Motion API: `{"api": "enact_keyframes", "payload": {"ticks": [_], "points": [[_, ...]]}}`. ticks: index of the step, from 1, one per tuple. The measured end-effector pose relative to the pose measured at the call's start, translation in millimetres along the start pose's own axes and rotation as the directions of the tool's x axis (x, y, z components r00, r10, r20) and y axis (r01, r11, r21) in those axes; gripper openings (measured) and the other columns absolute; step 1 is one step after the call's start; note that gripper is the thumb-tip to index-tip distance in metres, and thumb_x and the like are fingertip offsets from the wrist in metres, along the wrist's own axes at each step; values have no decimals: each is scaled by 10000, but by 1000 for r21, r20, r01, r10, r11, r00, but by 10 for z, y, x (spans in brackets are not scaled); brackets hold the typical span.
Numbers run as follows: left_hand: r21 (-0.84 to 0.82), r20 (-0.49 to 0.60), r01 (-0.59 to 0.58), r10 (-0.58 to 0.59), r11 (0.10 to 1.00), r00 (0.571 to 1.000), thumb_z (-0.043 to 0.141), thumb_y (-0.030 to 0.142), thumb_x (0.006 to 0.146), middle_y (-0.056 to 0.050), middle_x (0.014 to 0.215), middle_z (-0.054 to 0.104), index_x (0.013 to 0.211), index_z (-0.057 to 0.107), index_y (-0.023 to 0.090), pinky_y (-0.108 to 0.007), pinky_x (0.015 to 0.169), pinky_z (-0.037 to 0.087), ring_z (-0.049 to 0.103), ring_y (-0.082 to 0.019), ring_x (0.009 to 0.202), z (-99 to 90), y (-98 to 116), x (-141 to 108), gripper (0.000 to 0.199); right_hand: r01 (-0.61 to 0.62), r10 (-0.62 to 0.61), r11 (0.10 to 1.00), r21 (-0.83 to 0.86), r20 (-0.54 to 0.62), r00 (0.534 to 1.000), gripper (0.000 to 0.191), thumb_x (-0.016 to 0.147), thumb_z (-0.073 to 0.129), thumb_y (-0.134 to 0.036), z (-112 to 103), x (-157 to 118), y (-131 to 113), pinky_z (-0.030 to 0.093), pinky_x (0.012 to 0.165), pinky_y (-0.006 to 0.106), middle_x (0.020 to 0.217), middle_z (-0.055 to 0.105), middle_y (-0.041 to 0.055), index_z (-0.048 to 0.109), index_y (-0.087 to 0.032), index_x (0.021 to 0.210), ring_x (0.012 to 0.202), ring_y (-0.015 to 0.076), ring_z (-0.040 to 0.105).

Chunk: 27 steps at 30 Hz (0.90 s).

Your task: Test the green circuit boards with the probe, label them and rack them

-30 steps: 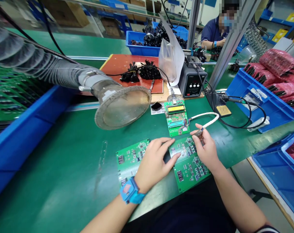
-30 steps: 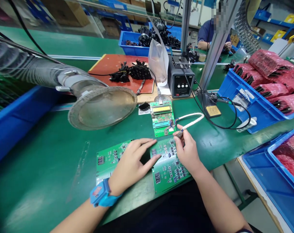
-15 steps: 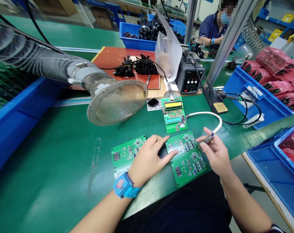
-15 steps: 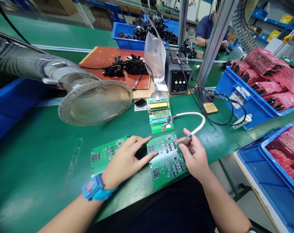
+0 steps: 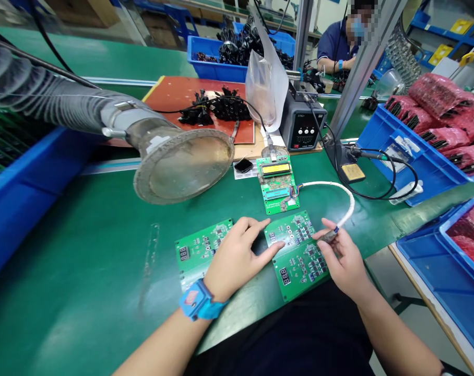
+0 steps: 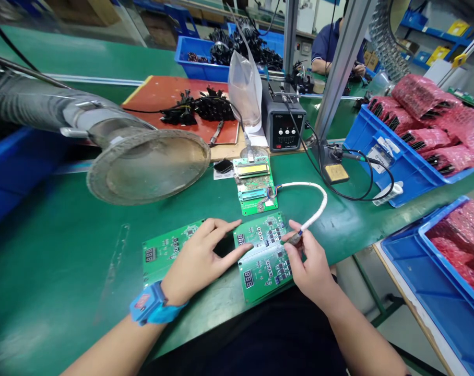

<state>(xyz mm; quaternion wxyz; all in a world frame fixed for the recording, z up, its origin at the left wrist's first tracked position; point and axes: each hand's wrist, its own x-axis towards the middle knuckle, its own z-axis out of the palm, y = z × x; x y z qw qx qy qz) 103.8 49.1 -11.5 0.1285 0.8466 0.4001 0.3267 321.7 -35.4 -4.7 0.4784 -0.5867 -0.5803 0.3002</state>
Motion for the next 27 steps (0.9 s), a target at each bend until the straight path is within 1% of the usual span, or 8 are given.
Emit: {"api": "enact_keyframes", "payload": {"ticks": [7, 10, 12, 16, 19, 21, 23, 27], "points": [[-3, 10, 1, -1, 1000, 1000, 589, 491, 870, -52, 938, 559, 1177, 567, 195, -366, 746, 545, 604, -201, 825, 0, -3, 1, 428, 46, -49, 998, -52, -55, 997, 368, 933, 490, -217, 26, -33, 37, 559, 793, 314, 1044, 675, 91, 457, -212, 1299, 924, 185, 659], [-8, 10, 7, -7, 1000, 1000, 593, 487, 868, -51, 942, 557, 1178, 565, 199, -365, 747, 546, 606, -200, 825, 5, -4, -1, 425, 54, -56, 996, -72, -26, 998, 364, 930, 488, -216, 17, -25, 26, 563, 774, 302, 1038, 679, 91, 462, -207, 1293, 921, 186, 662], [-11, 7, 11, -11, 1000, 1000, 595, 478, 869, -50, 941, 557, 1175, 566, 197, -362, 745, 548, 607, -197, 819, 8, -5, -3, 417, 55, -55, 993, -106, 3, 999, 359, 922, 499, -222, 10, -13, 6, 564, 730, 286, 1024, 685, 91, 477, -201, 1280, 900, 188, 666], [-10, -8, 11, -11, 1000, 1000, 597, 482, 864, -50, 930, 559, 1153, 577, 187, -356, 742, 549, 613, -198, 816, 12, -6, -4, 414, 81, -82, 983, -163, 3, 997, 360, 904, 506, -213, 26, 15, -23, 550, 628, 259, 970, 695, 80, 493, -193, 1264, 762, 167, 658], [-7, -13, 8, -8, 1000, 1000, 601, 477, 862, -53, 919, 563, 1139, 588, 170, -343, 735, 547, 614, -194, 806, 10, -1, -2, 413, 110, -117, 976, -186, -27, 993, 339, 883, 511, -184, 51, 31, -23, 535, 587, 245, 910, 699, 55, 509, -193, 1222, 644, 138, 614], [-4, -15, 7, -7, 1000, 1000, 604, 466, 863, -54, 913, 564, 1134, 593, 158, -337, 732, 546, 612, -189, 798, 7, 3, -1, 411, 112, -123, 974, -198, -47, 991, 313, 873, 519, -173, 60, 34, -20, 527, 577, 239, 878, 697, 43, 521, -193, 1185, 605, 128, 592], [0, -18, 7, -7, 1000, 1000, 608, 461, 863, -60, 913, 565, 1128, 597, 140, -337, 734, 544, 612, -189, 799, 7, 6, -1, 417, 105, -116, 976, -193, -45, 992, 305, 881, 515, -178, 58, 30, -18, 529, 598, 239, 888, 694, 48, 516, -190, 1186, 643, 134, 612], [10, -25, 1, -1, 1000, 1000, 613, 456, 859, -70, 918, 570, 1129, 602, 116, -347, 740, 543, 612, -197, 810, 15, 1, -4, 433, 93, -93, 986, -138, 6, 996, 336, 923, 479, -198, 31, 5, -12, 541, 692, 248, 981, 678, 77, 475, -187, 1258, 857, 168, 657]]}}
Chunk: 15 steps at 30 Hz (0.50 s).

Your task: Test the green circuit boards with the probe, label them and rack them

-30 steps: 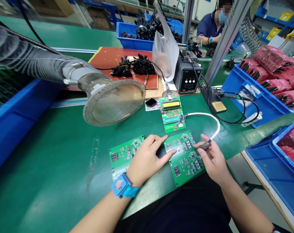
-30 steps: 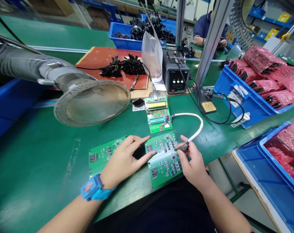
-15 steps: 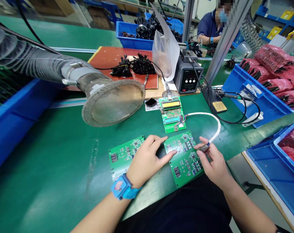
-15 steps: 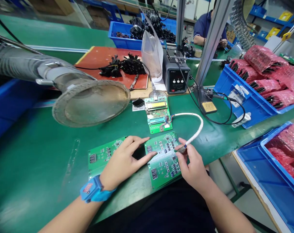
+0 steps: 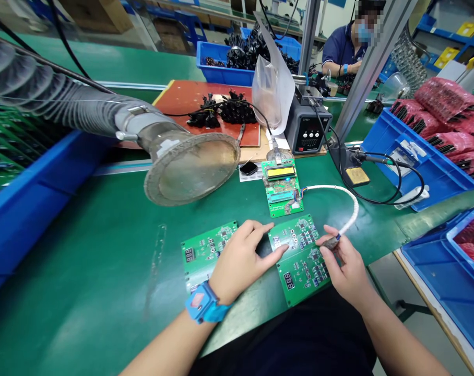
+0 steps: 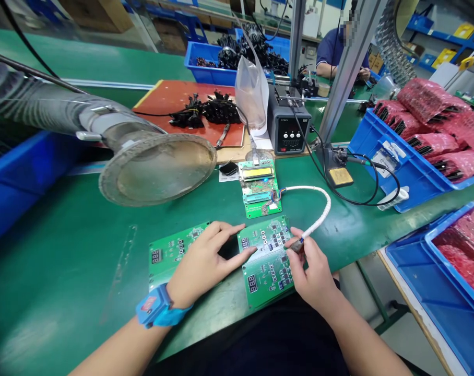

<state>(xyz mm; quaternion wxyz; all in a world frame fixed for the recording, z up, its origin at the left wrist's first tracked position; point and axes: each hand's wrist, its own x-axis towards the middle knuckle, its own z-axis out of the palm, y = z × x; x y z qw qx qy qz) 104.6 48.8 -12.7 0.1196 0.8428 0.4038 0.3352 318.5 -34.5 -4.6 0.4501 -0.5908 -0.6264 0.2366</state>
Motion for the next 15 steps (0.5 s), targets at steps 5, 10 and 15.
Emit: {"api": "enact_keyframes", "payload": {"ticks": [5, 10, 15], "points": [[3, -2, -5, 5, 1000, 1000, 603, 450, 864, -75, 921, 575, 1143, 599, 124, -372, 739, 544, 606, -208, 818, 11, -11, -5, 429, -7, 7, 1000, 26, 8, 1000, 336, 942, 465, -205, -6, -25, 25, 536, 748, 257, 1012, 665, 78, 460, -193, 1277, 918, 172, 646], [13, 5, -11, 11, 1000, 1000, 621, 459, 850, -81, 938, 573, 1171, 583, 132, -398, 748, 538, 594, -223, 843, -3, -4, -2, 460, -9, 10, 1000, 29, -10, 1000, 336, 940, 474, -204, 14, -40, 53, 532, 744, 255, 1006, 668, 70, 461, -202, 1276, 900, 167, 646], [12, 11, -25, 24, 1000, 1000, 624, 450, 853, -86, 936, 572, 1132, 601, 120, -401, 751, 533, 591, -229, 851, -15, 2, 2, 433, -25, 26, 999, 25, -20, 999, 334, 940, 477, -212, 23, -52, 78, 533, 761, 275, 1011, 674, 77, 470, -199, 1274, 909, 176, 649]]}}
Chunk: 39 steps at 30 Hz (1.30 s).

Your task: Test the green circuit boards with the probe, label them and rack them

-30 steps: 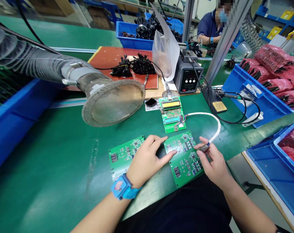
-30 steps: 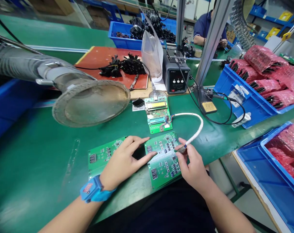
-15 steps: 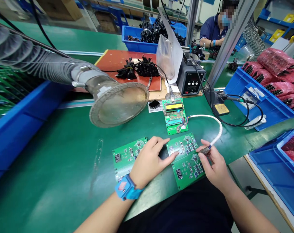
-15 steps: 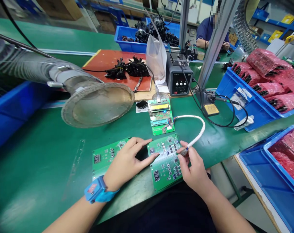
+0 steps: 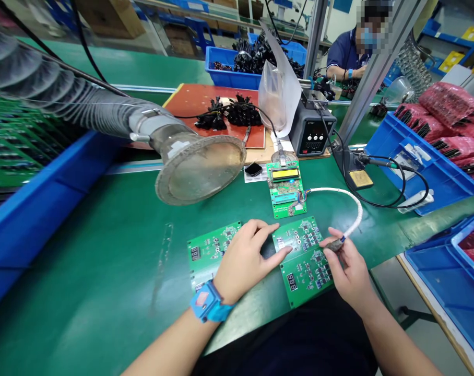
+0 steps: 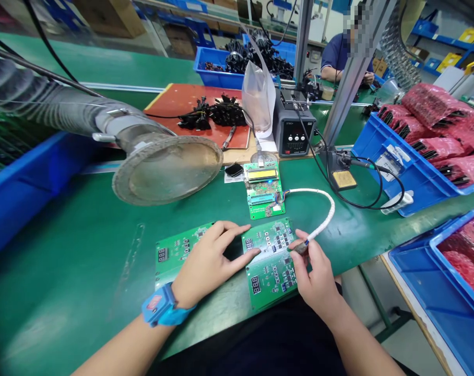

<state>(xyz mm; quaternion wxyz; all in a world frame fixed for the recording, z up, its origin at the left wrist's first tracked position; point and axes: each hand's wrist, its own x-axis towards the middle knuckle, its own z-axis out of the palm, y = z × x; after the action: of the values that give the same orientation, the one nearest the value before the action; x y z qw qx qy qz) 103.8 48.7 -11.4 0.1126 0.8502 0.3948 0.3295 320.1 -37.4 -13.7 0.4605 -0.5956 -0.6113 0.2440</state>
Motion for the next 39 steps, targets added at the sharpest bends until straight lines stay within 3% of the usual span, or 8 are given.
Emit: {"api": "enact_keyframes", "payload": {"ticks": [20, 39], "points": [[42, -13, -56, 56, 998, 998, 553, 427, 903, -99, 920, 588, 1159, 587, 117, -393, 709, 538, 580, -228, 827, 5, 7, 1, 403, -25, 25, 1000, 2, -8, 1000, 313, 946, 479, -222, 12, -5, -12, 531, 728, 256, 1018, 669, 64, 482, -215, 1259, 909, 166, 638], [123, 29, -64, 61, 990, 998, 498, 451, 930, -125, 975, 609, 1204, 586, 145, -415, 729, 535, 594, -256, 855, 15, 9, -16, 420, -40, 40, 999, 13, -13, 999, 313, 946, 486, -249, 19, -5, 23, 544, 764, 310, 1019, 666, 92, 490, -196, 1255, 918, 191, 644]]}}
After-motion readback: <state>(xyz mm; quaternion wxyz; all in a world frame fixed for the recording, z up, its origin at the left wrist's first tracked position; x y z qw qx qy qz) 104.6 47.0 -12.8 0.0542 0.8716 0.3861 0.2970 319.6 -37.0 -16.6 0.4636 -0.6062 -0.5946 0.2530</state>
